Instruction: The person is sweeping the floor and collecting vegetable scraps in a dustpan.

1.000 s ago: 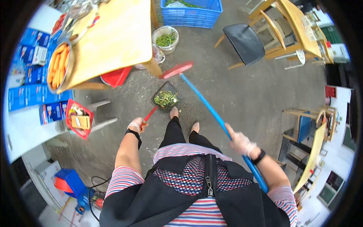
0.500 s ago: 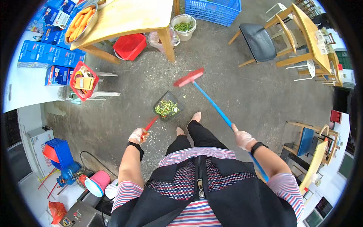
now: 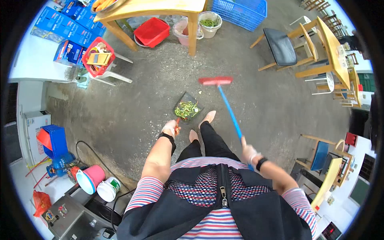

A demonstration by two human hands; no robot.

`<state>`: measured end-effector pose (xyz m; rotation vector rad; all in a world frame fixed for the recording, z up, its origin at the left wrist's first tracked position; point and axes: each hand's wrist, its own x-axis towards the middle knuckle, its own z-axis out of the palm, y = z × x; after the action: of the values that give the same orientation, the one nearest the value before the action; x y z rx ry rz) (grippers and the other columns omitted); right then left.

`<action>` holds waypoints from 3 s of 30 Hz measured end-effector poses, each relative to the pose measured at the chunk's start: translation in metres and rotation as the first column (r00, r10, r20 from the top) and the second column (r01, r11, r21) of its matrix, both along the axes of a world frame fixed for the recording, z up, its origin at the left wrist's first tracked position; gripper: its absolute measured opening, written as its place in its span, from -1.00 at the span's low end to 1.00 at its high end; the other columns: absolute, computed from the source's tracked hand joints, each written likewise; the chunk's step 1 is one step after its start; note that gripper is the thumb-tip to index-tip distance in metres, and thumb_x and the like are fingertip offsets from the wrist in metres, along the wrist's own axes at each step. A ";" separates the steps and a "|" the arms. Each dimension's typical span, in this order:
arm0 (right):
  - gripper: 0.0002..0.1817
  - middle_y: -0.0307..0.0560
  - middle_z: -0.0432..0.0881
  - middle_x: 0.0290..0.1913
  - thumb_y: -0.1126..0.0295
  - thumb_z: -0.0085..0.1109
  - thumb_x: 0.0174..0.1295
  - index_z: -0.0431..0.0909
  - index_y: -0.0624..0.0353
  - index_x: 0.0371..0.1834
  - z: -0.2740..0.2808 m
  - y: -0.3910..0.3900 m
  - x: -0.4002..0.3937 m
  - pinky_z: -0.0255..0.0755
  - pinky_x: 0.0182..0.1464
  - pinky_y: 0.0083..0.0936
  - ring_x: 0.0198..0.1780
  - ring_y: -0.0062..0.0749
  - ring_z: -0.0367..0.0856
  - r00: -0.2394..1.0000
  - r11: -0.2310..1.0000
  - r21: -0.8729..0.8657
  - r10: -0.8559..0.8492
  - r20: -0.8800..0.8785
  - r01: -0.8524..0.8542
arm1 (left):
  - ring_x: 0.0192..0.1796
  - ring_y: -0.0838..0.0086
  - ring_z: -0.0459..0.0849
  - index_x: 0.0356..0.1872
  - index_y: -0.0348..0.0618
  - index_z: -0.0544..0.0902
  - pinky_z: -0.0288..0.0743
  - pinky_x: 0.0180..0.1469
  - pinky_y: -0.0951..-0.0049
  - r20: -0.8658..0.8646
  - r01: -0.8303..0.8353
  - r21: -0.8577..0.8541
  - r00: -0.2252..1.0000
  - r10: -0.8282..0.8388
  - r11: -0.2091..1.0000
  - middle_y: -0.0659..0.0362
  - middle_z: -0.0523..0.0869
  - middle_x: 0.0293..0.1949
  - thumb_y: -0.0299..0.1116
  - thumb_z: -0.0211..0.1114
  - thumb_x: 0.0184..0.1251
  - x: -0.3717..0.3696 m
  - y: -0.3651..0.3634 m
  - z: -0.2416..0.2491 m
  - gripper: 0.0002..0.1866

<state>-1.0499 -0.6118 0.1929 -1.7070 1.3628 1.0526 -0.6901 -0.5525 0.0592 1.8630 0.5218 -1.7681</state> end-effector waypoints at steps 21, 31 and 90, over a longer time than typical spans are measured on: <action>-0.14 -0.27 0.27 -0.67 0.59 -0.11 -0.11 -0.27 0.00 0.32 0.050 -0.145 -0.142 0.15 -0.72 -0.63 -0.72 -0.62 0.23 0.136 0.322 0.520 -0.922 0.364 0.791 | -0.84 0.59 0.25 -0.49 -0.32 0.38 0.21 -0.81 0.61 -0.067 -0.086 -0.218 0.995 0.073 0.972 0.10 0.47 -0.68 -0.49 -0.05 0.02 -0.047 -0.180 0.132 -0.90; -0.21 -0.14 0.40 -0.11 0.43 0.17 -0.04 -0.07 0.16 0.26 0.025 -0.240 -0.232 0.25 0.00 -0.62 -0.10 -0.42 0.40 0.092 0.367 0.562 -0.885 0.457 0.741 | -0.79 0.64 0.29 -0.37 -0.33 0.37 0.23 -0.81 0.74 -0.088 -0.110 -0.585 0.994 0.072 0.804 0.06 0.50 -0.56 -0.50 -0.01 0.07 -0.107 -0.406 0.312 -0.89; -0.70 -0.19 0.52 -0.19 0.34 -0.03 0.20 0.39 0.27 -0.06 0.147 -1.025 0.038 0.40 -0.20 -0.66 -0.24 -0.60 0.50 0.751 0.574 0.688 -0.658 0.065 0.443 | -0.27 0.07 0.50 -0.13 -0.27 0.40 0.36 -0.20 0.31 0.704 0.418 -0.659 0.635 0.318 0.625 -0.08 0.50 -0.44 -0.47 0.09 -0.11 -0.093 -0.853 0.164 -0.61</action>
<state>-1.0123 -1.6369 0.3394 -0.7810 1.0413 0.6945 -0.7835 -1.4056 0.2227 1.6912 -0.6127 -0.7446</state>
